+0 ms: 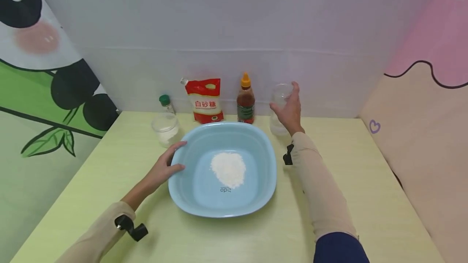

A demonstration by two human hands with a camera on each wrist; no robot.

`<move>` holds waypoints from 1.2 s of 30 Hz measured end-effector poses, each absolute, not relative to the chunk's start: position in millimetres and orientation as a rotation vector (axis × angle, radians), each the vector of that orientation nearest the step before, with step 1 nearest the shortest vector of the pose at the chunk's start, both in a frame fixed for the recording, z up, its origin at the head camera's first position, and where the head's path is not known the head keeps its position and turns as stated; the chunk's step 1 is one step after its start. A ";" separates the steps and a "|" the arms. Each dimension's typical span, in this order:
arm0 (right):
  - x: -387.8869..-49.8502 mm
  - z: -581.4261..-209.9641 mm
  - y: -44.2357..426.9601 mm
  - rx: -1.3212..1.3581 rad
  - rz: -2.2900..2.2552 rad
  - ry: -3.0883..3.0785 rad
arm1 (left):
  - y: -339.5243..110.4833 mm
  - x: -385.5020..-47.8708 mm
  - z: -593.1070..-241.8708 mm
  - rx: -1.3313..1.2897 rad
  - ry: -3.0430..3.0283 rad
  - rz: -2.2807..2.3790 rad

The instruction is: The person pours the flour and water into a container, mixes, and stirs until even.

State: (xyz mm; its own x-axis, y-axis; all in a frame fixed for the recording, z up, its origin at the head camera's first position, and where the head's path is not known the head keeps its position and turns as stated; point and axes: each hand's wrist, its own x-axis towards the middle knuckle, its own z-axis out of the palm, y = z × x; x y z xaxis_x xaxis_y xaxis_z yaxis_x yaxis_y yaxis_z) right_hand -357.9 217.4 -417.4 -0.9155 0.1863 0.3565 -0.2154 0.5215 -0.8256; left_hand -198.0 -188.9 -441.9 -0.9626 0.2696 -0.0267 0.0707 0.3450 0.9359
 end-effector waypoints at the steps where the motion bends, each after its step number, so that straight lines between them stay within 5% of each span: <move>1: -356.7 -414.1 219.0 0.048 1.351 -2.391 | -188.7 -197.9 -441.8 0.303 2.423 1.677; 21: -295.3 -321.8 223.1 0.721 0.955 -2.846 | -188.2 -197.2 -445.8 0.295 2.422 1.691; 36: -252.7 -301.2 193.2 1.052 0.608 -3.084 | -186.3 -195.2 -440.1 0.268 2.408 1.677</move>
